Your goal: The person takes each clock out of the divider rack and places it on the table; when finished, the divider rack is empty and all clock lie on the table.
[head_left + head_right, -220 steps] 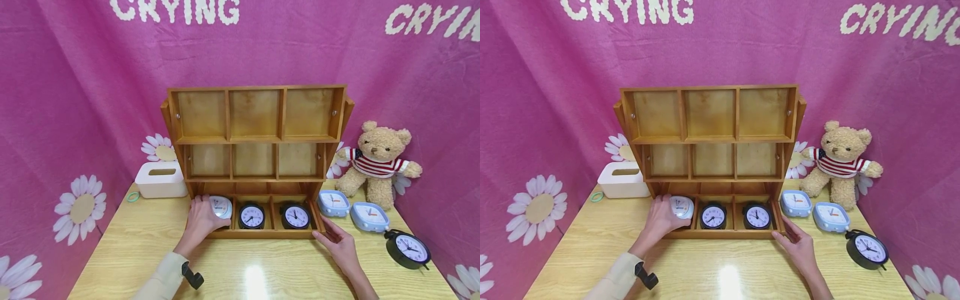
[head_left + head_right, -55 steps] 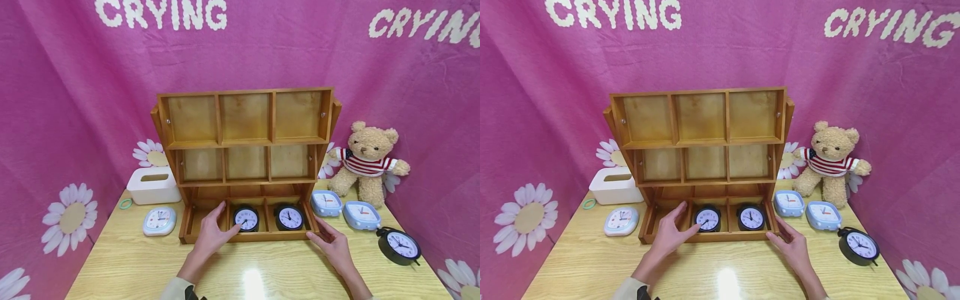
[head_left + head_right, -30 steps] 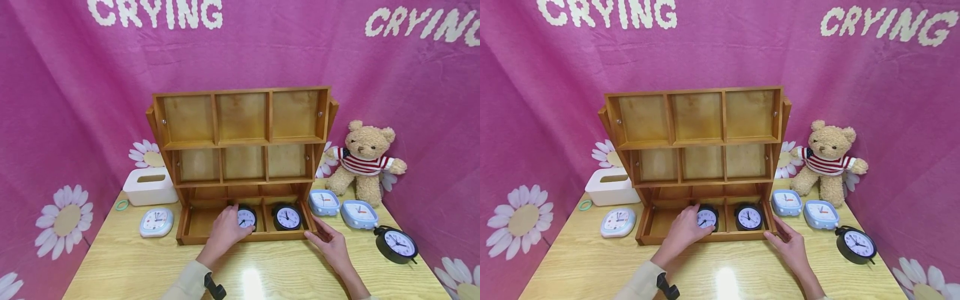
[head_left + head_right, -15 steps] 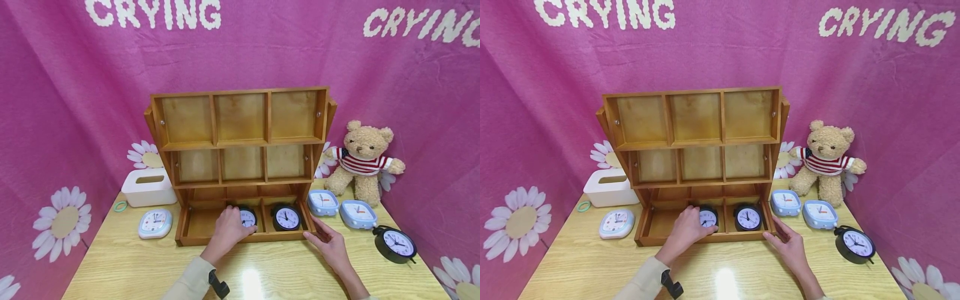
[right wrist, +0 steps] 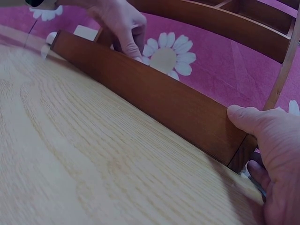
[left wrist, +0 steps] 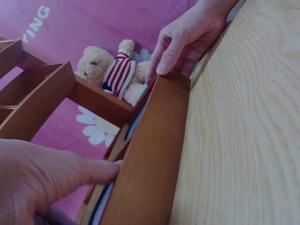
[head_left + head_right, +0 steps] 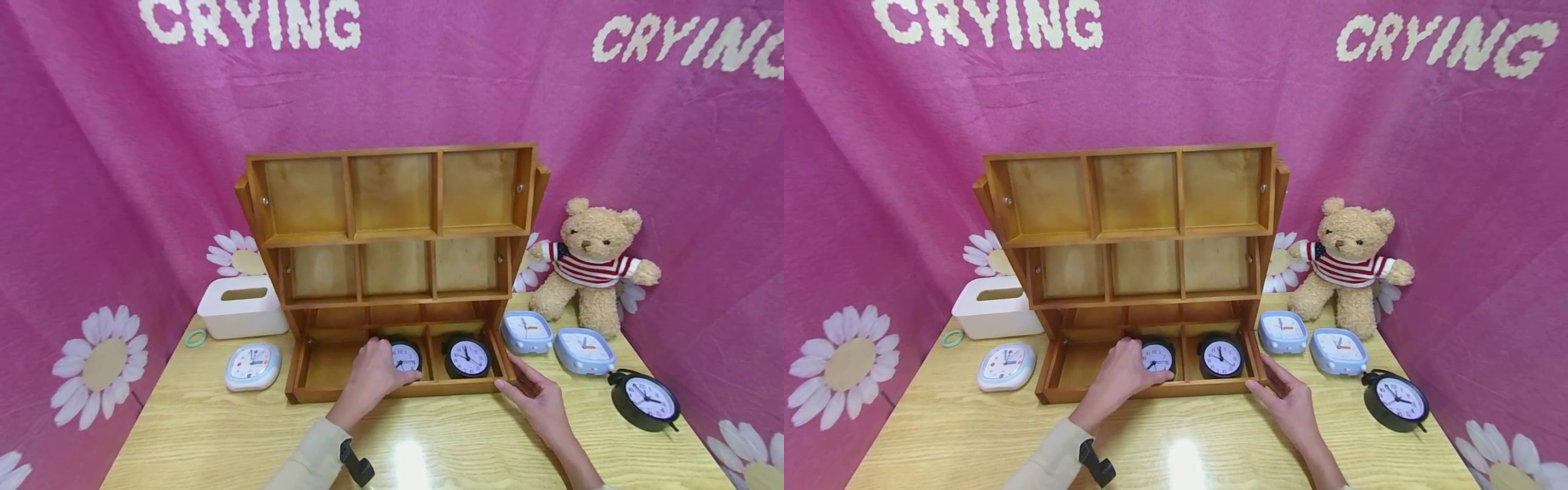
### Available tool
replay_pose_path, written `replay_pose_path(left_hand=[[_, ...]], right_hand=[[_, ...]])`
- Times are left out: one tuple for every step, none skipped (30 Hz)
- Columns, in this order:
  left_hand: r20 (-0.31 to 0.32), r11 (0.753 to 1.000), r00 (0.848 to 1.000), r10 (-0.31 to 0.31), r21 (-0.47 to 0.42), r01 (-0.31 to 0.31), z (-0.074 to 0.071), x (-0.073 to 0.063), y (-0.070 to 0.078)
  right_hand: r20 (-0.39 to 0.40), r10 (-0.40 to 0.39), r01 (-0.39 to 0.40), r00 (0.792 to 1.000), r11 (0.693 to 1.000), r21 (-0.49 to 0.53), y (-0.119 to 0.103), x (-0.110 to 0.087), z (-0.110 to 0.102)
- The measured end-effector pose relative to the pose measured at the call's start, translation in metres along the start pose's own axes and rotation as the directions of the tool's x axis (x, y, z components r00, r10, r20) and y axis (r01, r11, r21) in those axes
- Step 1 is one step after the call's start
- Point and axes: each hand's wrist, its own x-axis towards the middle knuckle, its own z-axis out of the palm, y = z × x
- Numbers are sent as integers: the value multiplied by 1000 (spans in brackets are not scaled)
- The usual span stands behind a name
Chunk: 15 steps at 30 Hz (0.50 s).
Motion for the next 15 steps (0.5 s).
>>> replay_pose_path(left_hand=[[-1, 1000, 1000, -4, 1, 4, 0, 0, 0], [-2, 1000, 1000, -9, 2, 9, 0, 0, 0], [-7, 1000, 1000, -11, 6, 11, 1, 1, 0], [-13, 1000, 1000, -12, 9, 12, 2, 1, -1], [-19, 1000, 1000, -14, 12, 14, 3, 2, -1], [-25, 1000, 1000, -15, 14, 15, 4, 2, -2], [-32, 1000, 999, -14, 17, 15, 4, 3, -3], [-37, 1000, 999, -13, 20, 14, 5, 3, -4], [-43, 1000, 999, -11, 27, 12, 6, 3, -4], [-49, 999, 999, -6, 31, 7, 7, 4, -5], [-55, 999, 998, -3, 39, 5, 8, 4, -6], [-62, 999, 998, 1, 45, 2, 9, 4, -6], [-70, 999, 998, 6, 51, -3, 10, 4, -7], [-80, 998, 997, 11, 58, -6, 11, 4, -8], [-91, 998, 996, 17, 67, -11, 12, 4, -8]], right_hand=[[-1, 0, 0, 1000, 1000, -3, 0, 0, 0], [0, 3, -3, 1000, 1000, -5, 0, 0, 0], [3, 2, -2, 1000, 1000, -12, 0, 0, 0], [4, 3, -3, 1000, 1000, -11, 0, 1, -1], [6, 5, -5, 1000, 1000, -12, 0, 1, -1], [5, 7, -7, 1000, 1000, -11, 0, 1, -1], [9, 9, -9, 1000, 1000, -12, 1, 1, -1], [10, 11, -11, 1000, 1000, -12, 1, 1, -1], [11, 11, -11, 1000, 1000, -15, 1, 2, -1], [7, 14, -14, 1000, 1000, -10, 1, 2, -1], [8, 14, -14, 1000, 1000, -12, 1, 1, -1], [6, 15, -15, 1000, 1000, -13, 1, 1, 0], [7, 14, -14, 1000, 1000, -14, 1, 1, 0], [5, 11, -11, 1000, 1000, -14, 1, 1, 0], [5, 9, -9, 1000, 1000, -13, 0, 0, 0]])
